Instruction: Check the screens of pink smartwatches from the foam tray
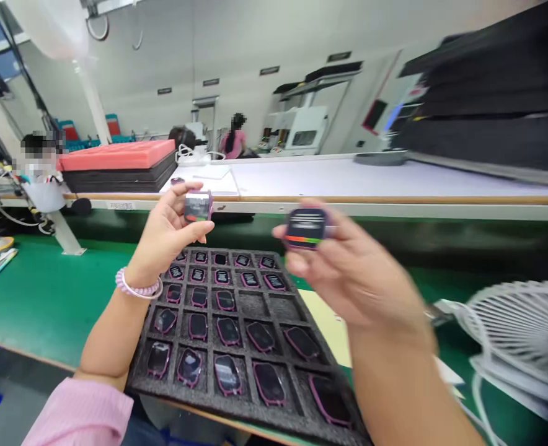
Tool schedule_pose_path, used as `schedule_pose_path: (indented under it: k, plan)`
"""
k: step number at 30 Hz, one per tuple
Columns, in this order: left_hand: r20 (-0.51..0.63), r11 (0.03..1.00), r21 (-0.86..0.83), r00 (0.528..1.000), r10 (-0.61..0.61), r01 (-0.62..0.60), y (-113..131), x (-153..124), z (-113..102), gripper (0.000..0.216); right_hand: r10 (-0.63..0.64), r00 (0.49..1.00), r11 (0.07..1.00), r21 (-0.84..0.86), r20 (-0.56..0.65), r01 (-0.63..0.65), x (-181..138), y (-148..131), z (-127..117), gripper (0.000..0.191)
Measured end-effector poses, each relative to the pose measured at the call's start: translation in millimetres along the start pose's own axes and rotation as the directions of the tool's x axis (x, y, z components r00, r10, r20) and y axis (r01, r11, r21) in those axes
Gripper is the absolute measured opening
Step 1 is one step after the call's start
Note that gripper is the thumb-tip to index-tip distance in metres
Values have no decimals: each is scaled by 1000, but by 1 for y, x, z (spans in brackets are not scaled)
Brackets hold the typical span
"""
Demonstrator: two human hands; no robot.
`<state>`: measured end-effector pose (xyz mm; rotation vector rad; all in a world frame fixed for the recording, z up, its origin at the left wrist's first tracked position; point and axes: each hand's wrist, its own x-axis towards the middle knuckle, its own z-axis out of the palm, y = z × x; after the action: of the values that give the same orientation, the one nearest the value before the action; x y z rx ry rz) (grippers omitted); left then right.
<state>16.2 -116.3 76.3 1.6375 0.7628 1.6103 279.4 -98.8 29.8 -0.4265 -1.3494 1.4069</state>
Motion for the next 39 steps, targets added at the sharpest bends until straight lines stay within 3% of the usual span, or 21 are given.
schedule_pose_path:
  k: [4, 8, 14, 21, 30, 39]
  plan:
    - [39, 991, -31, 991, -128, 129, -41, 18, 19, 74, 127, 992, 981, 147, -15, -124, 24, 14, 4, 66]
    - [67, 980, -34, 979, -193, 195, -56, 17, 21, 75, 170, 985, 971, 172, -12, -165, 33, 30, 5, 66]
    - [80, 986, -24, 984, -162, 164, -60, 16, 23, 66, 125, 992, 985, 122, -24, -121, 30, 33, 6, 55]
    - [155, 971, -80, 965, -211, 225, -55, 12, 29, 80, 118, 992, 984, 138, -39, -112, 30, 28, 8, 57]
    - [197, 956, -112, 949, -244, 269, -55, 11, 34, 56, 85, 994, 991, 110, -73, -77, 32, 33, 9, 53]
    - [200, 951, -135, 948, -250, 279, -54, 11, 36, 54, 93, 988, 988, 133, -122, -77, 32, 32, 10, 59]
